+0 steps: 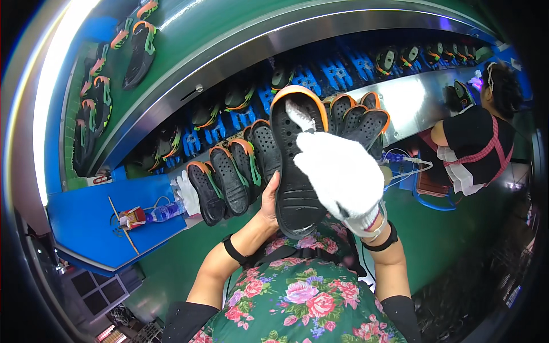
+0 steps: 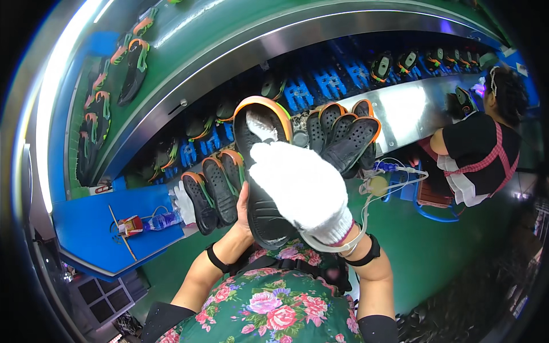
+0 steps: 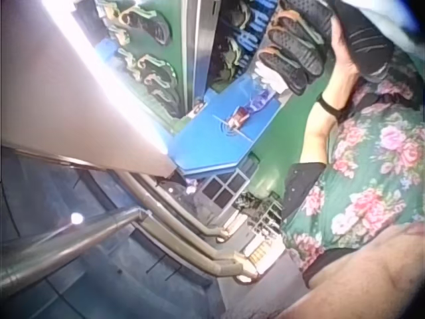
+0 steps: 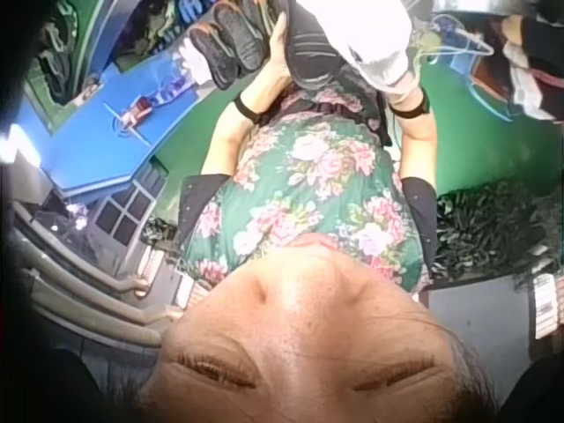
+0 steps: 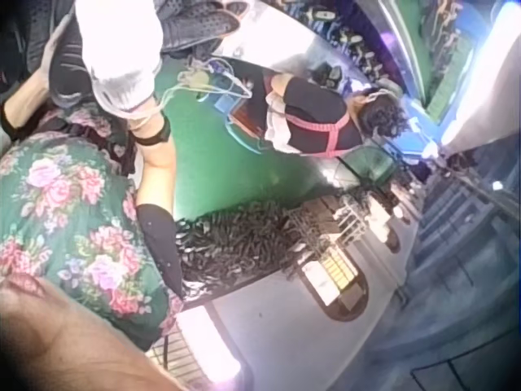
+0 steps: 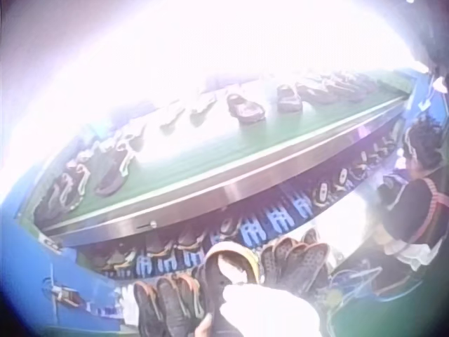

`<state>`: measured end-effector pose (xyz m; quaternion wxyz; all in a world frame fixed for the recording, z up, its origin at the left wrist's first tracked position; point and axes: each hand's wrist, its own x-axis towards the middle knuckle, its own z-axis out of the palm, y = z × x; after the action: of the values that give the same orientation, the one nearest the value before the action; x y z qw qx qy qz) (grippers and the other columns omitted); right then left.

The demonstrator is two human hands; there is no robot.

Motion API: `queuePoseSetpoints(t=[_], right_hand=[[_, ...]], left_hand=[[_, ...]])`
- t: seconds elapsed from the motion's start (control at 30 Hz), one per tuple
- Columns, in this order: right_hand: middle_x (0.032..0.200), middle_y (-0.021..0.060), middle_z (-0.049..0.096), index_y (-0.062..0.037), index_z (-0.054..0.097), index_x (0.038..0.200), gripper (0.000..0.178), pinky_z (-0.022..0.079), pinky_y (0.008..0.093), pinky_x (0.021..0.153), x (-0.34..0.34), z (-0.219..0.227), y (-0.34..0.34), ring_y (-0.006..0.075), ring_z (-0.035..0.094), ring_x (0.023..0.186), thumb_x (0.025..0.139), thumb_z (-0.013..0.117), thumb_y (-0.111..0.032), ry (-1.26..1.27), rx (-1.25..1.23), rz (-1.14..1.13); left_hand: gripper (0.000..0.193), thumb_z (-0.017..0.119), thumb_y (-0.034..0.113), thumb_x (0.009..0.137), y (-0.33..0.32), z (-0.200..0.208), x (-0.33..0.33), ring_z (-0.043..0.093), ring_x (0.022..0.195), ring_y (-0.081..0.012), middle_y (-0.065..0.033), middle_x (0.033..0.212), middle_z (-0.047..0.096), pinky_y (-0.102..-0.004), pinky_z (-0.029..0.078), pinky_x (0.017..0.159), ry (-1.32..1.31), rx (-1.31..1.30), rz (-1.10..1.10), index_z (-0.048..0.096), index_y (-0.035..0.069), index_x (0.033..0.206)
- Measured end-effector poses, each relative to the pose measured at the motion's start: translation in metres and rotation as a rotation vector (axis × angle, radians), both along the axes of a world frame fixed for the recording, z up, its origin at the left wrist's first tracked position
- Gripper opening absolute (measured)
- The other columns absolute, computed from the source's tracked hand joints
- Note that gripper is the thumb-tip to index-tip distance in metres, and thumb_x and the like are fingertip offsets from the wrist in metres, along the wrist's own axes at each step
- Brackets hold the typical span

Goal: Apply adhesive to the edges and center of shoe soles using a brush.

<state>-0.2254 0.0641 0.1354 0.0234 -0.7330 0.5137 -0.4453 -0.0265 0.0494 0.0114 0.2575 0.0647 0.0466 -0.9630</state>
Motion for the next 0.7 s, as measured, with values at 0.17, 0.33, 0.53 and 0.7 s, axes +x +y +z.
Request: queuePoseSetpoints(t=[0.17,0.33,0.53,0.7], right_hand=[[0.114,0.0108,0.074,-0.0094,0.076,0.108,0.032,0.056,0.0366,0.087,0.012,-0.010,0.008,0.0273,0.071,0.105,0.077,0.073,-0.002,-0.056,0.066,0.096],[0.110,0.0148,0.075,-0.0048,0.076,0.104,0.028,0.056,0.0385,0.086,0.003,-0.003,0.004,0.0309,0.072,0.100,0.078,0.071,0.002,-0.259,0.036,0.019],[0.107,0.0155,0.075,-0.0058,0.077,0.102,0.029,0.057,0.0371,0.081,0.004,-0.013,0.009,0.0291,0.073,0.094,0.075,0.074,0.002,-0.404,0.112,0.171],[0.107,0.0139,0.075,-0.0049,0.076,0.102,0.027,0.057,0.0381,0.083,0.006,-0.019,0.006,0.0297,0.072,0.097,0.076,0.074,0.002,-0.256,0.046,0.035]], left_hand=[[0.075,0.050,0.059,0.099,-0.003,-0.004,0.002,0.050,0.136,-0.0346,-0.0174,0.151,0.049,-0.0534,0.037,0.117,-0.016,-0.018,0.051,0.038,0.008,0.153],[0.075,0.046,0.061,0.099,-0.008,-0.001,0.000,0.051,0.136,-0.0338,-0.0165,0.151,0.048,-0.0522,0.040,0.116,-0.166,-0.062,0.068,0.037,0.010,0.154],[0.078,0.043,0.066,0.099,-0.023,0.004,-0.008,0.048,0.138,-0.0334,-0.0172,0.151,0.049,-0.0526,0.038,0.117,-0.007,-0.077,0.048,0.040,0.009,0.152],[0.089,0.036,0.073,0.097,-0.035,0.013,-0.018,0.047,0.140,-0.0343,-0.0185,0.155,0.042,-0.0521,0.038,0.117,-0.229,-0.239,0.087,0.031,0.006,0.156]])
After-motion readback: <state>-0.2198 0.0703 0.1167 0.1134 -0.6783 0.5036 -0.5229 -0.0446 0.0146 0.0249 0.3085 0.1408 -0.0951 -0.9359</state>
